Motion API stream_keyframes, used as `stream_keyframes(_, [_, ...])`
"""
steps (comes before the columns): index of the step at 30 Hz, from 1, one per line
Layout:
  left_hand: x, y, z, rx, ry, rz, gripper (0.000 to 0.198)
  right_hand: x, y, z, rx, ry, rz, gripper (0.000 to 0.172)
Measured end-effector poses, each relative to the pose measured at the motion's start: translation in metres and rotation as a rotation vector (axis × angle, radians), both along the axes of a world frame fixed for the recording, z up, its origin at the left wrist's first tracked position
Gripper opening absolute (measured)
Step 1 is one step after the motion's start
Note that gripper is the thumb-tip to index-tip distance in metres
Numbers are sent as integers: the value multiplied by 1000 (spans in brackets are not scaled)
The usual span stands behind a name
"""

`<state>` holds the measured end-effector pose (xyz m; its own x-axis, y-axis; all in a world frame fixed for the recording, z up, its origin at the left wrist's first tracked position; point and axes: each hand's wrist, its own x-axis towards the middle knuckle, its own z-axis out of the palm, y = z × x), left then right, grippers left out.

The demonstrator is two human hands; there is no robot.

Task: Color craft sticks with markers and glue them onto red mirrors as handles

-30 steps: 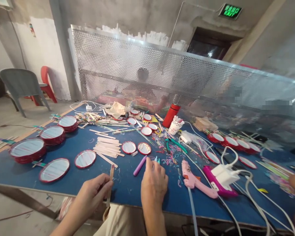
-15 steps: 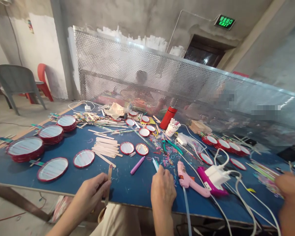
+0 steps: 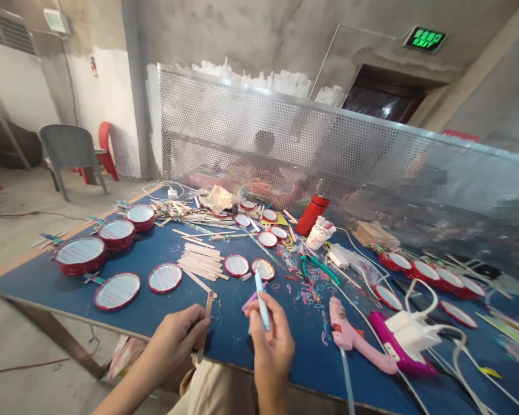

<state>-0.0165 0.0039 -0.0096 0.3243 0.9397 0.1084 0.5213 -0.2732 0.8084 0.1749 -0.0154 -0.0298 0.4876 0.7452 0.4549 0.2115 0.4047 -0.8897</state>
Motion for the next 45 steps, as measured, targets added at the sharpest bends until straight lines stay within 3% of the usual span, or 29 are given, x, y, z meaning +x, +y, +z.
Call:
stream_keyframes(2, [0,-1,2,-26,-12,1,24,-9,1,1,-6,35,45,34])
stream_keyframes(6, [0,-1,2,-21,-15,-9,21,-24,2,4,65,136,-35,27])
stream_keyframes(10, [-1,-3,1,-10,-6,-1,20,-39,2,6,87,224,-19,28])
stream_keyframes(16, [1,-5,0,10,-14,-10,20,-45,0,0,82,280,-29,29])
stream_keyframes(19, [1,-5,2,-13,-1,-6,21,-46,-8,-3,82,100,-11,16])
stream_keyframes(23, [0,-6,4,-43,-8,-9,21,-49,-17,-7,208,-319,-77,11])
stream_keyframes(25, [0,-7,5,-49,-21,-10,22,-50,-18,-7,261,-427,-98,10])
stream_keyframes(33, [0,-7,4,-51,-42,-18,22,-47,-13,-1,232,-493,-71,13])
stream_keyframes(39, [0,-6,6,-79,-38,-6,22,-50,-10,-8,246,-391,-125,15])
stream_keyframes(45, [0,-7,7,-87,-54,6,22,-50,-10,-8,253,-438,-92,13])
